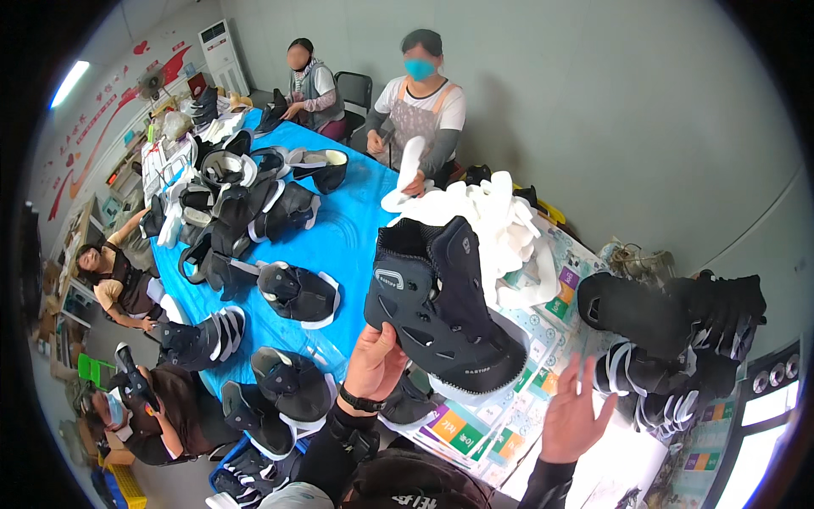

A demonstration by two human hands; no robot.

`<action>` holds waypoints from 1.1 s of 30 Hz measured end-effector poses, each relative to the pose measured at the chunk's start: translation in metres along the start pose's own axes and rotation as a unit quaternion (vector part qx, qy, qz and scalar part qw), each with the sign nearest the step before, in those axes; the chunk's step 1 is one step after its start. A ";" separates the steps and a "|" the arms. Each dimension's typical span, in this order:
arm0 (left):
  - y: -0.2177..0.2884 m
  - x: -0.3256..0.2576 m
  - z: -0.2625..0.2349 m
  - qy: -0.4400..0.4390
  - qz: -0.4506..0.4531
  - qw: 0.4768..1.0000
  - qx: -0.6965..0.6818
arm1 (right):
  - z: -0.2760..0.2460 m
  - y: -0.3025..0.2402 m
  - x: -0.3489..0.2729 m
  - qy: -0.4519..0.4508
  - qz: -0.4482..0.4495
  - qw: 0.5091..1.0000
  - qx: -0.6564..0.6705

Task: Use a pneumatic air gun to clean and finish manufactured shoes.

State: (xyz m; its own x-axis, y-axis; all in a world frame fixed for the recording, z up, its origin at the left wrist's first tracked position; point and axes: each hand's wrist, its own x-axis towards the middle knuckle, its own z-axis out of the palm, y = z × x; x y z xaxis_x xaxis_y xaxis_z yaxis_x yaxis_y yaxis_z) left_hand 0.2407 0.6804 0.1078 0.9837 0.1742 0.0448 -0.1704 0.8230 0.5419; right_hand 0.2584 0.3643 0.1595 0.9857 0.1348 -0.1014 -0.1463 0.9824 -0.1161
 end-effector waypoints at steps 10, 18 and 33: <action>-0.011 -0.060 -0.003 0.064 -0.037 0.995 0.069 | 0.069 0.016 -0.005 -0.287 -0.164 0.604 -0.725; -0.014 -0.091 -0.009 0.033 -0.085 0.995 0.047 | 0.083 0.061 0.047 -0.437 -0.041 0.369 -0.819; -0.026 -0.098 -0.022 0.005 -0.097 0.995 -0.035 | 0.071 0.069 0.020 -0.460 -0.215 0.443 -0.739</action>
State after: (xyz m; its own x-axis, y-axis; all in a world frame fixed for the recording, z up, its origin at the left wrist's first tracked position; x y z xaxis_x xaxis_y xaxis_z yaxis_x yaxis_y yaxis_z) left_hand 0.1473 0.6534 0.0707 0.9979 0.0134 -0.0641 0.0190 0.8775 0.4792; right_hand 0.2735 0.4443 0.2193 0.4668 0.6387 0.6117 0.8465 -0.1223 -0.5182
